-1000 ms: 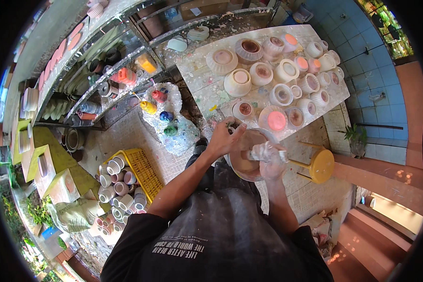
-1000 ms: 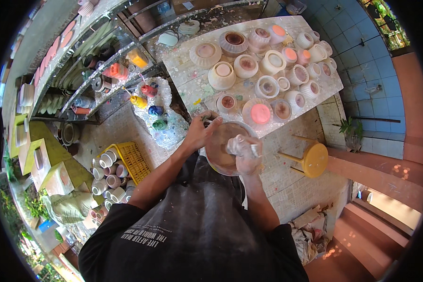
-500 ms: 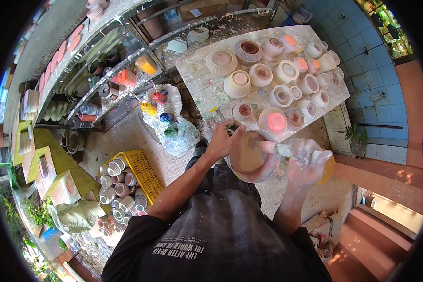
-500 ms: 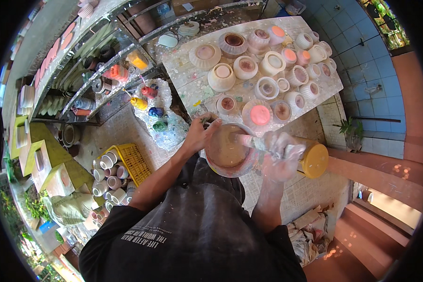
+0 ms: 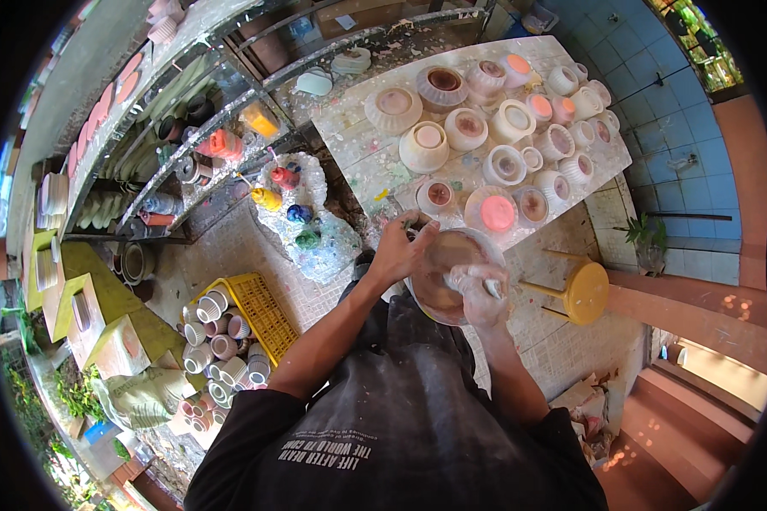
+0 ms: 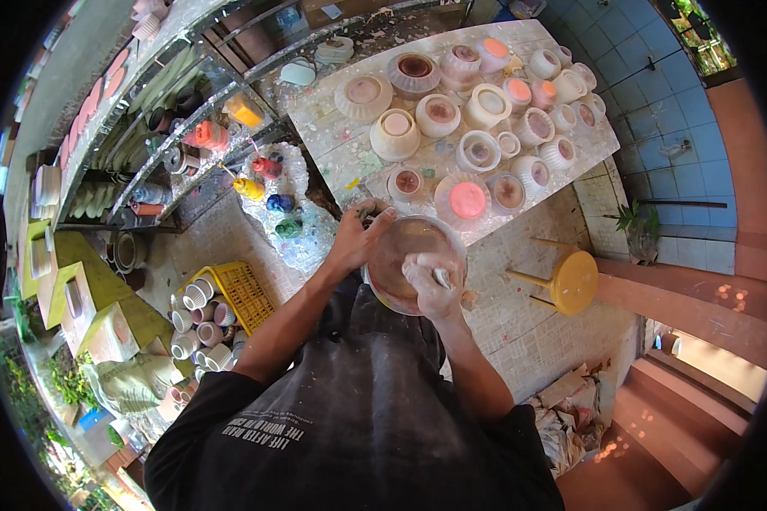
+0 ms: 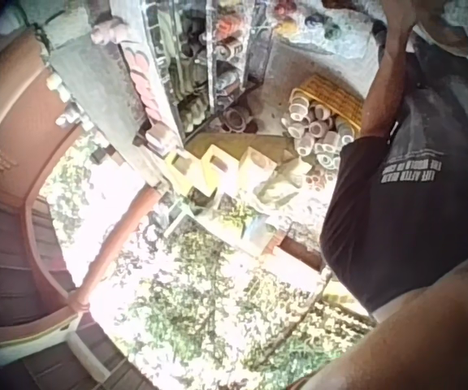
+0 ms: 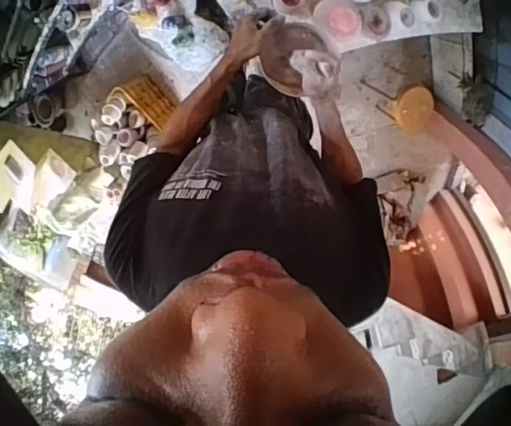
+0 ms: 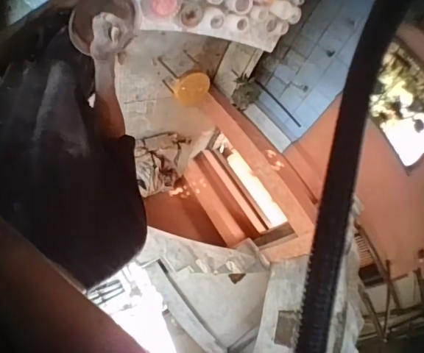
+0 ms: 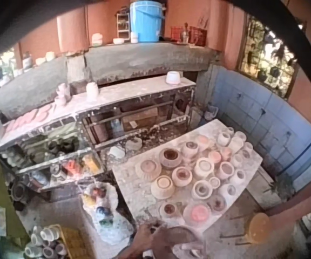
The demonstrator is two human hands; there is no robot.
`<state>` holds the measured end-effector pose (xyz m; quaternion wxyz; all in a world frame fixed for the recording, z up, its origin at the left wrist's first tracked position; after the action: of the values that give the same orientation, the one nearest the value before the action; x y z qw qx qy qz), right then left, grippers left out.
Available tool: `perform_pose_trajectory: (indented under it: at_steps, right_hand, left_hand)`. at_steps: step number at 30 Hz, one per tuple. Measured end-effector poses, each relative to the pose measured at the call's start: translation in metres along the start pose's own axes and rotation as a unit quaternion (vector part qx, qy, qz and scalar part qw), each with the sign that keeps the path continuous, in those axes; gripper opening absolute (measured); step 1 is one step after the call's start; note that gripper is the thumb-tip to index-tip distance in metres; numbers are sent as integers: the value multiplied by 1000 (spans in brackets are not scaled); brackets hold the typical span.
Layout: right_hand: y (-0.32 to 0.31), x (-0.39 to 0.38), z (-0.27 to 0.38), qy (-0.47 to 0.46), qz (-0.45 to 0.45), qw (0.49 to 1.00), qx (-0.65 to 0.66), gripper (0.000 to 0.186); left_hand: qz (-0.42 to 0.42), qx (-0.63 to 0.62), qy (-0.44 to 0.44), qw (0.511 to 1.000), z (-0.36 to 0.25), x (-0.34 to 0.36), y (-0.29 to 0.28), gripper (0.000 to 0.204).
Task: The recorder prepares a plaster mixture with color pigments and pours it into various circular molds.
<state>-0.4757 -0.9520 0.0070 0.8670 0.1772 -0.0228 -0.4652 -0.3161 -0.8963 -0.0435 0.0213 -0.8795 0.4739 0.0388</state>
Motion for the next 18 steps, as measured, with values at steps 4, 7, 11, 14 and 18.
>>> perform_pose_trajectory:
  at_steps: [4,7,11,14,18]
  right_hand:
    - [-12,-5,17,-66,79,976,-191,34]
    - [-27,21,19,-45,17,986,-159,39]
    - [-7,52,19,-124,-7,967,-221,37]
    - [18,45,12,-55,21,990,-128,32]
    - [10,9,-10,-47,-6,998,-39,25]
  left_hand:
    - [-7,15,-1,1000,0,1,0,30]
    - [-4,34,-25,999,-7,-1,-1,29]
    - [-19,46,1,999,-5,1,1,29]
    - [-12,33,19,999,-6,-1,0,31]
    - [-15,46,11,999,-3,-1,2,32]
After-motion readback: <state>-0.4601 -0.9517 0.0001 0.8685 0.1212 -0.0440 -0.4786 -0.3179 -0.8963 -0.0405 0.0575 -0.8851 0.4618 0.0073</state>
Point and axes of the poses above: each hand's wrist, its own x-axis towards the middle knuckle, its own y-axis out of the palm, z = x × y, the point moved 2 cm from there along x, towards the middle knuckle, and after that the axes turned 8 degrees about y, right-handed, at the moved point
